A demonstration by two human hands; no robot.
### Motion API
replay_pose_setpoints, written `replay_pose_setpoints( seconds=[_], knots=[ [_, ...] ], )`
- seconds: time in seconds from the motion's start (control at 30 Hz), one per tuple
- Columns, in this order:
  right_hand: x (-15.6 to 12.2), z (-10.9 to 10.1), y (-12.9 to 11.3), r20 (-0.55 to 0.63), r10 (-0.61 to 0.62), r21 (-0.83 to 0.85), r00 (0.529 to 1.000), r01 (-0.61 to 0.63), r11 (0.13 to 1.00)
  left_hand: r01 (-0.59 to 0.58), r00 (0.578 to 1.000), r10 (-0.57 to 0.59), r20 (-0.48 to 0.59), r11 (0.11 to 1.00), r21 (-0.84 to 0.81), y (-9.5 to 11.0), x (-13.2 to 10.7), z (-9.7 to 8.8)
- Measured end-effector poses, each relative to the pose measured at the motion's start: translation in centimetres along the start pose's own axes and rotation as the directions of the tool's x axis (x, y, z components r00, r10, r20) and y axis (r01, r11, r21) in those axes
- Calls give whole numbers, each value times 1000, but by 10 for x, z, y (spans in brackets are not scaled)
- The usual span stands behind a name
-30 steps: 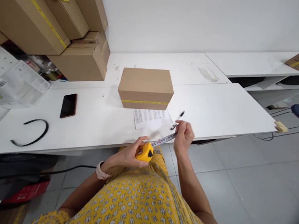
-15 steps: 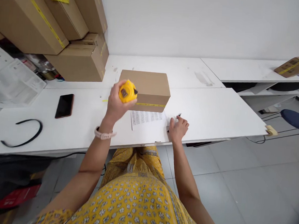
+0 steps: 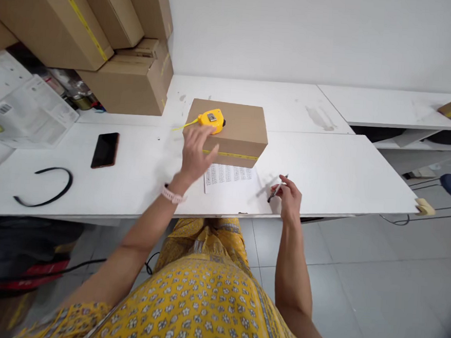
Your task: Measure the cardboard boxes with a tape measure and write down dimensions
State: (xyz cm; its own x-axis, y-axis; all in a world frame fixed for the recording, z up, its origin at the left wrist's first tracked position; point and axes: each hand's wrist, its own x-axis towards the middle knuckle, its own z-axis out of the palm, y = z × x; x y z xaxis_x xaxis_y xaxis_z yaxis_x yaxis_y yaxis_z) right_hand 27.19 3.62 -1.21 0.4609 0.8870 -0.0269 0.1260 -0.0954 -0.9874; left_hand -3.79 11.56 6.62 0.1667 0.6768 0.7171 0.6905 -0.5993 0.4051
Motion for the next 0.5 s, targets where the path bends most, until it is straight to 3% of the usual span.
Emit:
replay_pose_setpoints(
  seconds=[0.07, 0.1, 0.17, 0.23, 0.37, 0.5],
  knots=[
    [-23, -5, -9, 103, -4, 279, 995, -25, 960, 46, 998, -45, 46, 999, -15, 21, -57, -4],
    [-35, -6, -13, 143, -25, 340, 989, -26, 940, 68, 994, -67, 92, 998, -13, 28, -85, -5],
    [-57, 1, -21, 203, -69, 359, 977, -8, 933, 78, 969, -85, 231, 996, 39, 36, -133, -6],
    [-74, 17, -26, 251, -118, 325, 961, 31, 945, 22, 920, -64, 387, 994, 111, 35, -164, -7],
    [-87, 74, -23, 329, -152, 287, 932, 55, 956, -53, 822, -70, 565, 979, 199, 26, -177, -12],
    [-82, 128, -15, 494, -100, 242, 864, -27, 970, -93, 789, -63, 611, 971, 220, 25, -170, -15]
  ],
)
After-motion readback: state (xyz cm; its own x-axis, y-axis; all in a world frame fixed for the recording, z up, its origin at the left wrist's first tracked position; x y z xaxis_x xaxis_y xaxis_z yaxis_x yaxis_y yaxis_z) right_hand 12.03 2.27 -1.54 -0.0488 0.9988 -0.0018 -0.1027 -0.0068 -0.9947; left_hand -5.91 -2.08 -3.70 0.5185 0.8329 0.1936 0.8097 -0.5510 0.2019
